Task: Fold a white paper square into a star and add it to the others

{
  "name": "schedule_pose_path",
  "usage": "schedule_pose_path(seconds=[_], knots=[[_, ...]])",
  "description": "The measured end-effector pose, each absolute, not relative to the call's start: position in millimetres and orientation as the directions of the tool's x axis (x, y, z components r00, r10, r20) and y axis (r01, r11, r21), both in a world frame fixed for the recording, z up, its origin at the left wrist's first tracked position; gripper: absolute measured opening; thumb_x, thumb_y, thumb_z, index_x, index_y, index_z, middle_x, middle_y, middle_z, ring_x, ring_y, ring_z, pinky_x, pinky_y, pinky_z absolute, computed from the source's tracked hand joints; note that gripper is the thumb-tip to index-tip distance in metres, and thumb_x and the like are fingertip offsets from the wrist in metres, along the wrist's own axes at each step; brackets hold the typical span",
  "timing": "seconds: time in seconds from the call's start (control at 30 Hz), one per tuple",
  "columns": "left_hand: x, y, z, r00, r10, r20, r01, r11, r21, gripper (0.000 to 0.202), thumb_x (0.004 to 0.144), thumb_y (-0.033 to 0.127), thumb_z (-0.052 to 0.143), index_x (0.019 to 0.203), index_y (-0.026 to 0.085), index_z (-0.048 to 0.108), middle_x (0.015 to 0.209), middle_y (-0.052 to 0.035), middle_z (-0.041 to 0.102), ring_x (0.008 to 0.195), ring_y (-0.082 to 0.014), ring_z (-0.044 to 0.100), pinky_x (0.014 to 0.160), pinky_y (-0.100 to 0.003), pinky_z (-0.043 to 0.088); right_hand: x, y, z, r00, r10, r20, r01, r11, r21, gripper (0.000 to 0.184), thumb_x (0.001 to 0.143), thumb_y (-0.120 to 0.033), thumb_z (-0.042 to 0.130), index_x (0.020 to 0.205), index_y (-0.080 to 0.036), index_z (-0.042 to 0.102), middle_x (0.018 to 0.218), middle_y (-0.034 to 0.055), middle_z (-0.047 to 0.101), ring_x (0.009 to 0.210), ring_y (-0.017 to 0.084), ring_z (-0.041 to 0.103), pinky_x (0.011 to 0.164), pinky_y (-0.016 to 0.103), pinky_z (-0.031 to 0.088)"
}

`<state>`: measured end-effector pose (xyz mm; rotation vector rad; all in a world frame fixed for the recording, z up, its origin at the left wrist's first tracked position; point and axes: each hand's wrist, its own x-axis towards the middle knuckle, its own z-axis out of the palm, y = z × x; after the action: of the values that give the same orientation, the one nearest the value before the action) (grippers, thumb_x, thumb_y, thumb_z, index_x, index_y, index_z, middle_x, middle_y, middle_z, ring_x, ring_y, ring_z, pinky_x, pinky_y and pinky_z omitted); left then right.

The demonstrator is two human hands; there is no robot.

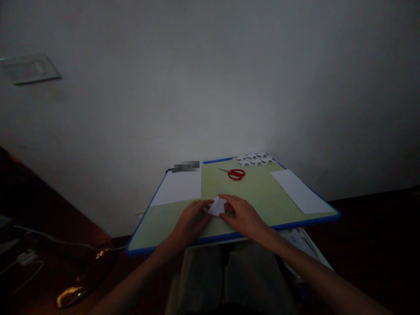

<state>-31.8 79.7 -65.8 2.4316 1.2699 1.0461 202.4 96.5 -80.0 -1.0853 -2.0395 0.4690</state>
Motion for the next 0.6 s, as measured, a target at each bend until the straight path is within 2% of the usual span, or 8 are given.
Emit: schedule_pose_path(seconds=[0.1, 0.17, 0.23, 0.3, 0.37, 0.43, 0.53, 0.6], knots=[[-30.8, 82.1, -63.6, 0.341, 0.778, 0.527, 0.624, -0.607, 0.492, 0.051, 0.09, 0.007, 0.066, 0.138, 0.021, 0.06, 0.101, -0.0047, 0.075, 0.086, -0.0198, 0.071, 0.083, -0.035, 0.061, 200.0, 94.0, -77.7, -0.309, 0.831, 0.463, 0.495, 0.556, -0.668, 0.077, 0.089, -0.021, 0.074, 0.159, -0.027, 0.043, 0.097, 0.0026, 0.075, 0.087, 0.023, 0.075, 0.084, 0.04, 0.063], [-31.7, 81.3, -60.8, 0.33, 0.764, 0.554, 0.617, -0.619, 0.486, 0.053, 0.09, 0.005, 0.064, 0.14, 0.021, 0.057, 0.098, -0.0038, 0.073, 0.09, -0.0204, 0.07, 0.086, -0.037, 0.059, 201.0, 90.7, -73.4, -0.261, 0.83, 0.492, 0.441, 0.557, -0.704, 0.083, 0.091, -0.021, 0.072, 0.163, -0.031, 0.033, 0.101, 0.0019, 0.074, 0.087, 0.022, 0.075, 0.087, 0.041, 0.063], [-33.7, 79.4, -58.7, 0.358, 0.737, 0.573, 0.608, -0.65, 0.456, 0.043, 0.093, 0.005, 0.061, 0.131, 0.023, 0.064, 0.1, -0.0053, 0.073, 0.096, -0.0226, 0.069, 0.091, -0.039, 0.057, 203.7, 86.8, -69.4, -0.248, 0.803, 0.543, 0.42, 0.594, -0.686, 0.078, 0.09, -0.02, 0.072, 0.16, -0.033, 0.04, 0.106, 0.003, 0.071, 0.087, 0.022, 0.073, 0.089, 0.043, 0.062], [-36.6, 77.5, -58.6, 0.425, 0.699, 0.575, 0.584, -0.697, 0.416, 0.026, 0.096, 0.008, 0.059, 0.113, 0.023, 0.073, 0.1, -0.0074, 0.073, 0.098, -0.0238, 0.068, 0.089, -0.039, 0.056, 207.5, 82.9, -67.7, -0.319, 0.756, 0.571, 0.445, 0.651, -0.614, 0.064, 0.088, -0.016, 0.07, 0.148, -0.032, 0.057, 0.115, 0.0063, 0.067, 0.091, 0.023, 0.071, 0.092, 0.045, 0.061], [-40.1, 76.4, -60.7, 0.499, 0.659, 0.563, 0.548, -0.743, 0.384, 0.022, 0.099, 0.01, 0.058, 0.1, 0.022, 0.076, 0.098, -0.0086, 0.072, 0.095, -0.0232, 0.068, 0.085, -0.036, 0.056, 211.5, 78.9, -68.4, -0.418, 0.722, 0.551, 0.464, 0.691, -0.554, 0.055, 0.084, -0.009, 0.067, 0.135, -0.03, 0.068, 0.124, 0.0093, 0.064, 0.103, 0.025, 0.071, 0.098, 0.047, 0.06], [-43.5, 76.5, -64.0, 0.552, 0.615, 0.562, 0.523, -0.781, 0.341, 0.025, 0.099, 0.008, 0.056, 0.101, 0.021, 0.078, 0.1, -0.0094, 0.072, 0.095, -0.0225, 0.067, 0.085, -0.035, 0.055, 215.6, 75.0, -69.8, -0.499, 0.704, 0.505, 0.466, 0.71, -0.528, 0.06, 0.079, -0.002, 0.064, 0.132, -0.029, 0.071, 0.131, 0.011, 0.062, 0.117, 0.029, 0.068, 0.106, 0.05, 0.057], [-46.5, 78.2, -68.2, 0.574, 0.556, 0.601, 0.513, -0.817, 0.265, 0.027, 0.097, 0.005, 0.057, 0.102, 0.02, 0.079, 0.104, -0.0103, 0.07, 0.096, -0.0223, 0.066, 0.083, -0.034, 0.054, 222.0, 73.4, -69.4, -0.57, 0.681, 0.46, 0.431, 0.724, -0.539, 0.07, 0.073, 0.0, 0.064, 0.137, -0.028, 0.069, 0.14, 0.0118, 0.06, 0.131, 0.032, 0.062, 0.115, 0.053, 0.05], [-46.4, 79.3, -69.2, 0.561, 0.532, 0.634, 0.512, -0.825, 0.239, 0.025, 0.098, 0.005, 0.059, 0.101, 0.019, 0.08, 0.103, -0.01, 0.068, 0.093, -0.0212, 0.064, 0.079, -0.032, 0.053, 225.1, 77.4, -66.8, -0.577, 0.675, 0.46, 0.381, 0.721, -0.58, 0.062, 0.079, -0.004, 0.065, 0.138, -0.025, 0.069, 0.14, 0.0128, 0.061, 0.134, 0.031, 0.061, 0.117, 0.052, 0.049]])
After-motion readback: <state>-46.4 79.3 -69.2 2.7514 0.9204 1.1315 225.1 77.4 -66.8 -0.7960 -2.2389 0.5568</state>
